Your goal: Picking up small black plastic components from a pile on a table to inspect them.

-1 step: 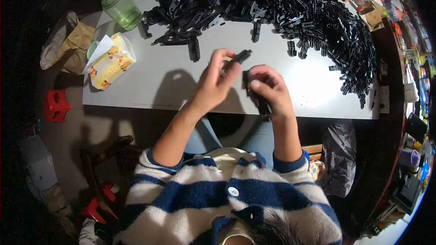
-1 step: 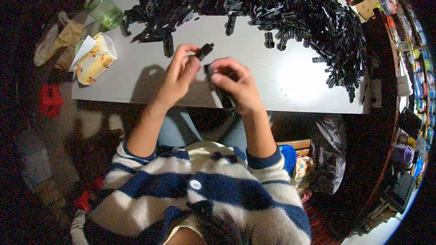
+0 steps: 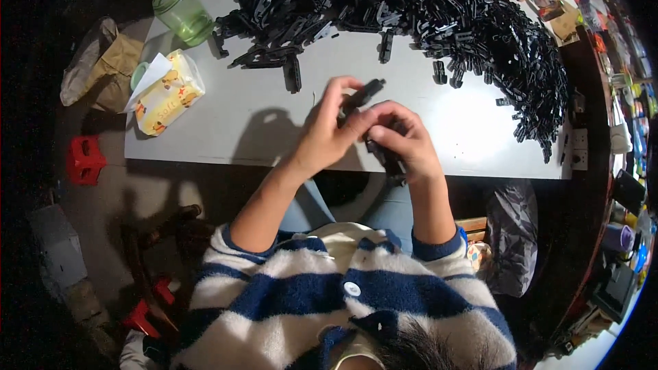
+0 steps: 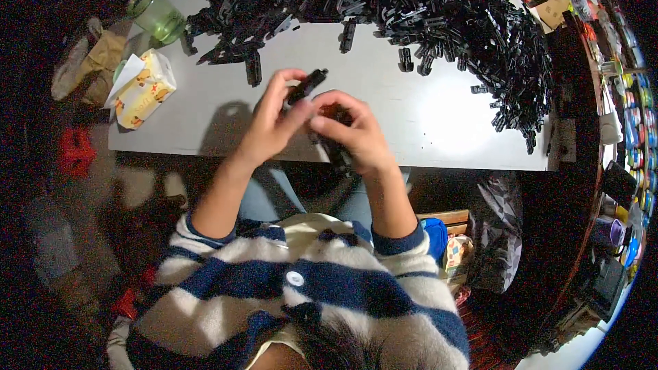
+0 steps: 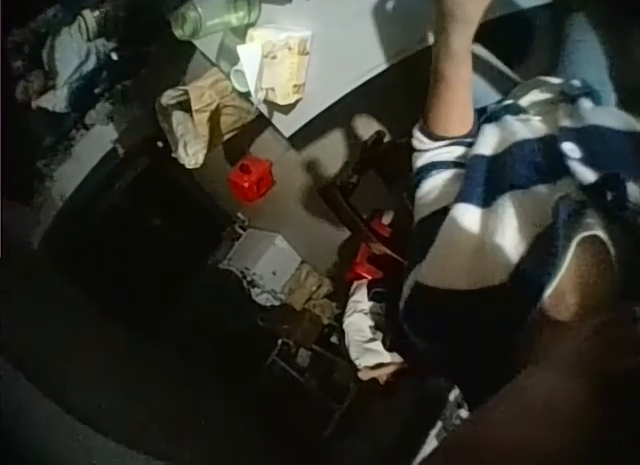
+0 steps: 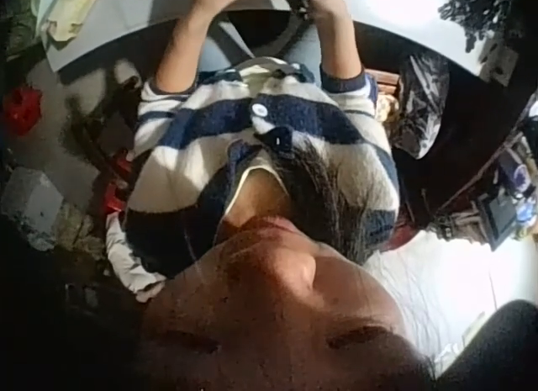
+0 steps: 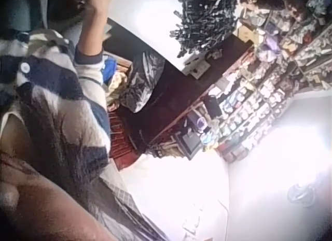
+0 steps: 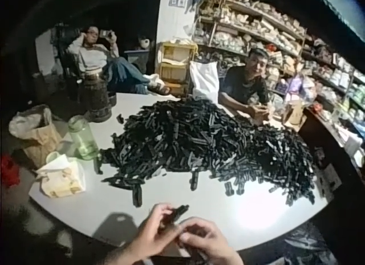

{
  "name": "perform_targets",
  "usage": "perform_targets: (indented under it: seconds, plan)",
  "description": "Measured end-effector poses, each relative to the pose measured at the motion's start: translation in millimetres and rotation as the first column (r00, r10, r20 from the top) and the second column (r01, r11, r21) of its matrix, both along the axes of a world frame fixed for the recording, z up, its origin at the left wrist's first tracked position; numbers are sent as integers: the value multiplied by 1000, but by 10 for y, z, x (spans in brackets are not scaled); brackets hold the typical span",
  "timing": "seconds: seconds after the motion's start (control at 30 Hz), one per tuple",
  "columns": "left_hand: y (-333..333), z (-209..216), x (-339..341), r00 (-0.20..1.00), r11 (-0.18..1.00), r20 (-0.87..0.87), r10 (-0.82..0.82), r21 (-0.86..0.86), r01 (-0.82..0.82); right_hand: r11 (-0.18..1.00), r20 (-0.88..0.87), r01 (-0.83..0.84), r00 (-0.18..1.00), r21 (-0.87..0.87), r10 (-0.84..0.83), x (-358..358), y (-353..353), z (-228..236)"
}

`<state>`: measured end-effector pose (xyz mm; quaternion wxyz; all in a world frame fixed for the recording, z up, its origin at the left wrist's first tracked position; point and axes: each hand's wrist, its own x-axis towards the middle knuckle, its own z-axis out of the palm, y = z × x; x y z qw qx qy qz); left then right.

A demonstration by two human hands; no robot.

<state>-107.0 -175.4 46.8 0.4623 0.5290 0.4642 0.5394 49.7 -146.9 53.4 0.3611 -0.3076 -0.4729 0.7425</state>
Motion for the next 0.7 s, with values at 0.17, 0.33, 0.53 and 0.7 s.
perform_targets:
  seconds: [0.17, 0.33, 0.53, 0.7]
  plan:
    - [-101, 48, 4, 994, 995, 85, 76, -73, -69, 965, -180, -113, 981, -238, 70, -33, -178, 124]
    - [-174, 21, -10, 992, 994, -66, 107, 21, -106, 976, 143, 184, 969, 118, -200, -71, -286, 138]
    - [-312, 172, -33, 951, 999, -309, -27, 33, 39, 904, 235, 160, 934, 396, -268, -31, -292, 187]
    - [-349, 220, -20, 923, 994, -385, 0, 101, 42, 926, 190, 243, 934, 288, -304, -9, -358, 212]
